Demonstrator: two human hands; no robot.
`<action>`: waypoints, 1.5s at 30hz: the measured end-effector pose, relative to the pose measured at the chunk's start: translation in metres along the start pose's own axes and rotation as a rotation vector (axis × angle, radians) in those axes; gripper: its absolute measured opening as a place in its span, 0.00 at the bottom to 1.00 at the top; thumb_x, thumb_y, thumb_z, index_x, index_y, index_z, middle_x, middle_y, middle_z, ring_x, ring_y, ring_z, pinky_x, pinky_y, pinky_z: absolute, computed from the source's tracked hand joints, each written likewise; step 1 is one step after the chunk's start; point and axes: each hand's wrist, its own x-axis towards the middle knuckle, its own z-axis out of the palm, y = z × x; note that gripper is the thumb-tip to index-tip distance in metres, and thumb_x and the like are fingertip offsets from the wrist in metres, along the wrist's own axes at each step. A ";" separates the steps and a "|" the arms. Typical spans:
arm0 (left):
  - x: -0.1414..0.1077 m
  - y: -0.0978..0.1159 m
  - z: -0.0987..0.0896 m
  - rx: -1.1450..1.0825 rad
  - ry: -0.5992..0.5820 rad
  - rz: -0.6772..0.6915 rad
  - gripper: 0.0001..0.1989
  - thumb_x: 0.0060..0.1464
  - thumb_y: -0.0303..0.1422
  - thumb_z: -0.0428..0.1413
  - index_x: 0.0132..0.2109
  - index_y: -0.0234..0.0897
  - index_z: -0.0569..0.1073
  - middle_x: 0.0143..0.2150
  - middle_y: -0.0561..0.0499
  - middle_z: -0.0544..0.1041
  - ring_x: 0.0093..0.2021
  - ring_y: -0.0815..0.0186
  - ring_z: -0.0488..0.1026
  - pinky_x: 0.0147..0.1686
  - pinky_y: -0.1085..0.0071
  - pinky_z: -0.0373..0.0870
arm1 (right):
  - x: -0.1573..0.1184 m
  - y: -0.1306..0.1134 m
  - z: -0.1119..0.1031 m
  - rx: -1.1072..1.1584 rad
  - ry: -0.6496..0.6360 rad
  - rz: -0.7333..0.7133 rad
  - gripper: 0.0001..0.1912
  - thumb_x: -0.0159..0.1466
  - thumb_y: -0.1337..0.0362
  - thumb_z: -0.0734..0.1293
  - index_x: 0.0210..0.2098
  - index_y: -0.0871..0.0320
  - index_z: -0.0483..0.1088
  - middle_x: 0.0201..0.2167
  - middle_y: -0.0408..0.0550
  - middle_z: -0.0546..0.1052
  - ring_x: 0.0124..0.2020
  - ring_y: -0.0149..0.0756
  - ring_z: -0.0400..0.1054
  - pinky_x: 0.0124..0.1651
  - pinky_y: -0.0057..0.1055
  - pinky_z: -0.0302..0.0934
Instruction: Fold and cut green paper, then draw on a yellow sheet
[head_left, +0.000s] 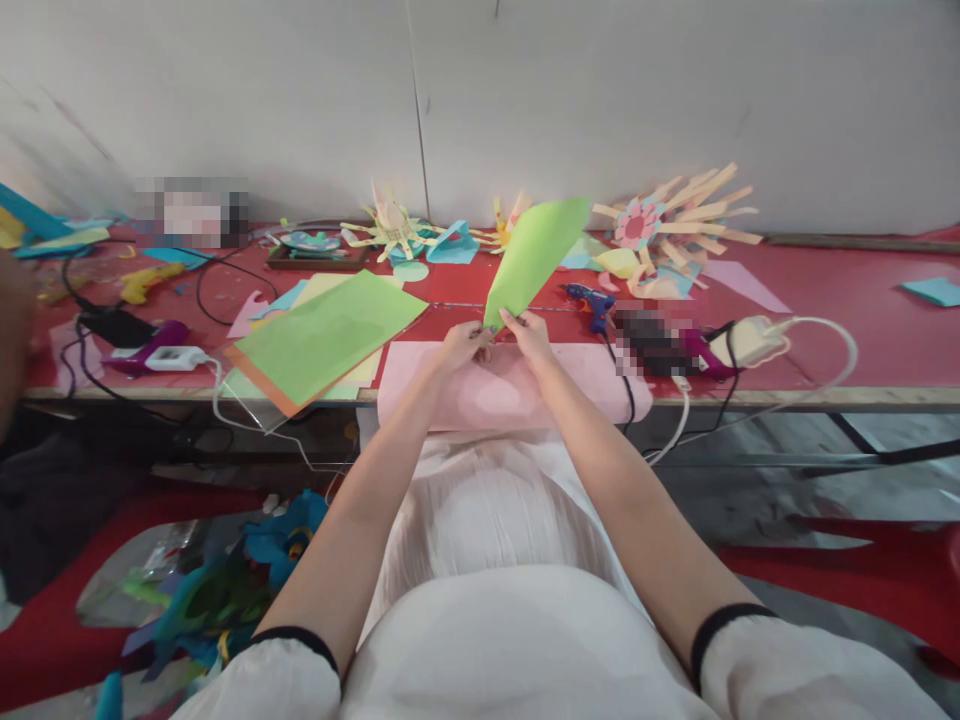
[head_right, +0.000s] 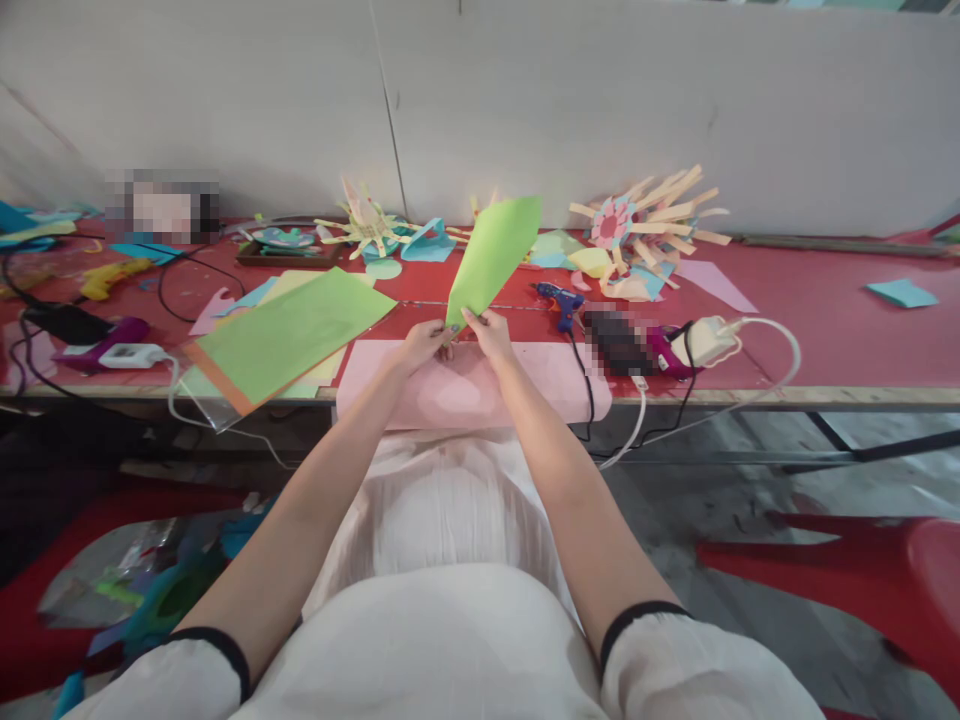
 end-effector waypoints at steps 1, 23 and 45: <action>0.000 0.000 0.000 0.000 0.002 -0.001 0.12 0.55 0.34 0.49 0.25 0.35 0.64 0.16 0.55 0.69 0.18 0.72 0.67 0.22 0.76 0.63 | 0.000 0.000 0.000 0.004 -0.010 -0.002 0.22 0.49 0.44 0.65 0.24 0.58 0.68 0.23 0.44 0.72 0.29 0.34 0.68 0.33 0.30 0.61; -0.001 0.003 0.000 0.076 0.049 0.014 0.07 0.54 0.28 0.50 0.28 0.35 0.64 0.17 0.55 0.69 0.19 0.72 0.67 0.22 0.76 0.61 | -0.005 -0.004 0.001 0.076 -0.180 0.055 0.22 0.45 0.48 0.70 0.33 0.58 0.71 0.31 0.48 0.78 0.36 0.39 0.72 0.40 0.35 0.64; -0.006 0.013 0.000 0.060 0.040 0.059 0.10 0.55 0.34 0.48 0.27 0.36 0.65 0.19 0.54 0.71 0.22 0.71 0.68 0.25 0.76 0.61 | 0.001 0.002 0.001 0.139 -0.053 0.052 0.22 0.45 0.44 0.69 0.26 0.57 0.70 0.29 0.46 0.77 0.35 0.39 0.72 0.39 0.35 0.64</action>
